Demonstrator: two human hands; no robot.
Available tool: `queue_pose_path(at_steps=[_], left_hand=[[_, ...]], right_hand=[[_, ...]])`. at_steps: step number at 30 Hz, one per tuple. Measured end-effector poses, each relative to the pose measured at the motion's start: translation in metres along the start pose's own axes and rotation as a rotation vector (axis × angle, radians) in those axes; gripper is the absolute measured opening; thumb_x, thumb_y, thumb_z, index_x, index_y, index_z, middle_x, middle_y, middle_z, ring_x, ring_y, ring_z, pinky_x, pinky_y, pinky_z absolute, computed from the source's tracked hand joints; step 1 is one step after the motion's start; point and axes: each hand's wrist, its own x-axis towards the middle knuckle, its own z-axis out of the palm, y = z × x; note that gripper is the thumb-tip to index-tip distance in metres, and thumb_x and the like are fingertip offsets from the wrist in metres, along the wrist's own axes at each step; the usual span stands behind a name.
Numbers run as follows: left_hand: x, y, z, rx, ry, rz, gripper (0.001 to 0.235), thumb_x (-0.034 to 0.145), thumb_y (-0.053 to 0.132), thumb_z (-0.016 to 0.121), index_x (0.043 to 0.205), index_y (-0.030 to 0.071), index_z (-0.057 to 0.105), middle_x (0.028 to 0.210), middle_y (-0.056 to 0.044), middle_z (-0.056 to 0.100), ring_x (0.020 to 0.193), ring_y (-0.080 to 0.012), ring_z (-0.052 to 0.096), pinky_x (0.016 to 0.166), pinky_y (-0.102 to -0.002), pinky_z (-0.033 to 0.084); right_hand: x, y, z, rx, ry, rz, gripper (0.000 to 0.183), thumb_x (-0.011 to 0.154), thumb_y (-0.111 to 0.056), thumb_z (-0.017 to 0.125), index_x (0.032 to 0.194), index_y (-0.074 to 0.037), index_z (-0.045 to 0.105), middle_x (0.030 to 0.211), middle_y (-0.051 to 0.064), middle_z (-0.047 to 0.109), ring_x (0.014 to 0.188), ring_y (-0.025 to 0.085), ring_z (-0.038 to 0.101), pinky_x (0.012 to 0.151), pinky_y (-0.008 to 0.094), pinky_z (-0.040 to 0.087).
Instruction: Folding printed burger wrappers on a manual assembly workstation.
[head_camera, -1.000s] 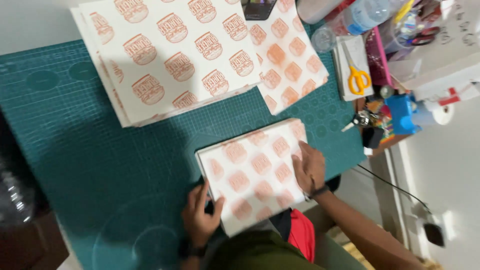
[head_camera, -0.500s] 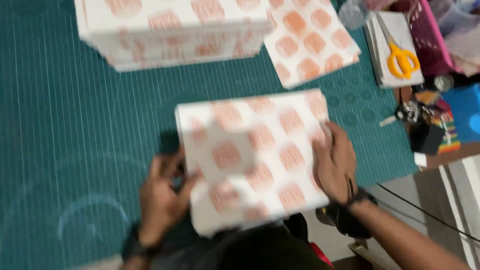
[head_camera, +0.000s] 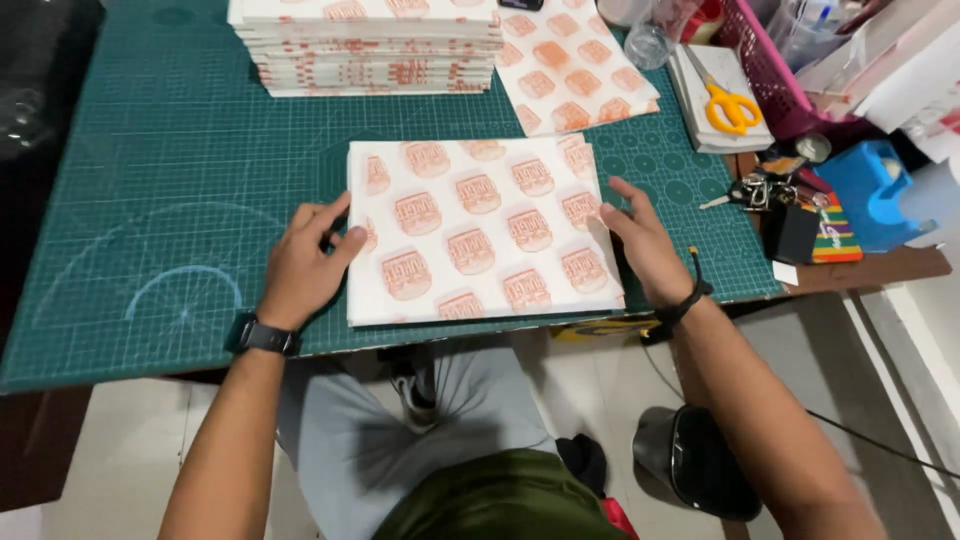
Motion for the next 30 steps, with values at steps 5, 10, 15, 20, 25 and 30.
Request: queue_pose_path(at_steps=[5,10,15,20,25,30], left_hand=[[-0.006,0.004,-0.006,-0.093,0.051,0.029,0.043,0.11,0.038,0.053,0.143,0.014,0.065,0.121,-0.011,0.069,0.105,-0.029,0.07,0.092,-0.042,0.053],[-0.066,0.037,-0.008,-0.159,0.162,0.038,0.04,0.109,0.018,0.049,0.143,-0.001,0.061,0.12,-0.028,0.069,0.114,-0.042,0.066,0.098,-0.051,0.05],[-0.079,0.025,0.0,-0.04,0.017,0.017,0.117,0.055,0.058,0.087,0.157,0.022,0.042,0.159,-0.008,0.048,0.147,-0.0244,0.044,0.117,-0.04,0.038],[-0.08,0.017,0.005,-0.028,0.016,0.072,0.126,0.047,0.038,0.103,0.155,0.014,0.043,0.158,-0.01,0.049,0.143,-0.0187,0.05,0.114,-0.033,0.042],[-0.07,-0.027,-0.016,-0.079,-0.631,-0.12,0.099,0.089,0.058,0.063,0.164,0.026,0.008,0.176,0.008,0.002,0.162,-0.0176,0.001,0.127,-0.041,0.011],[-0.103,-0.107,0.029,-0.119,-0.511,0.19,0.099,0.096,0.073,0.038,0.161,0.003,0.012,0.172,-0.017,0.011,0.16,-0.0299,0.012,0.128,-0.049,0.014]], right_hand=[[0.031,0.05,-0.026,0.072,-0.012,-0.091,0.061,0.105,-0.025,0.058,0.159,-0.006,0.036,0.149,0.029,0.049,0.128,0.031,0.056,0.104,0.04,0.048],[0.058,0.069,-0.033,0.099,-0.021,-0.118,0.058,0.106,-0.023,0.058,0.158,-0.005,0.038,0.15,0.029,0.05,0.119,0.028,0.063,0.097,0.035,0.053],[0.106,0.072,-0.024,0.048,-0.006,-0.221,0.054,0.103,-0.035,0.052,0.148,-0.005,0.046,0.142,0.012,0.056,0.117,0.02,0.06,0.091,0.032,0.052],[0.159,0.062,-0.011,0.17,0.06,-0.248,0.039,0.106,-0.036,0.049,0.135,-0.01,0.056,0.135,0.012,0.061,0.122,0.022,0.064,0.101,0.031,0.054],[0.181,0.06,-0.003,0.333,0.052,-0.307,0.045,0.108,-0.039,0.047,0.129,0.0,0.056,0.118,0.021,0.07,0.115,0.028,0.07,0.102,0.033,0.054],[0.169,0.045,0.003,0.308,-0.011,-0.277,0.055,0.107,-0.048,0.046,0.129,0.0,0.059,0.123,0.019,0.069,0.118,0.03,0.069,0.104,0.039,0.054]])
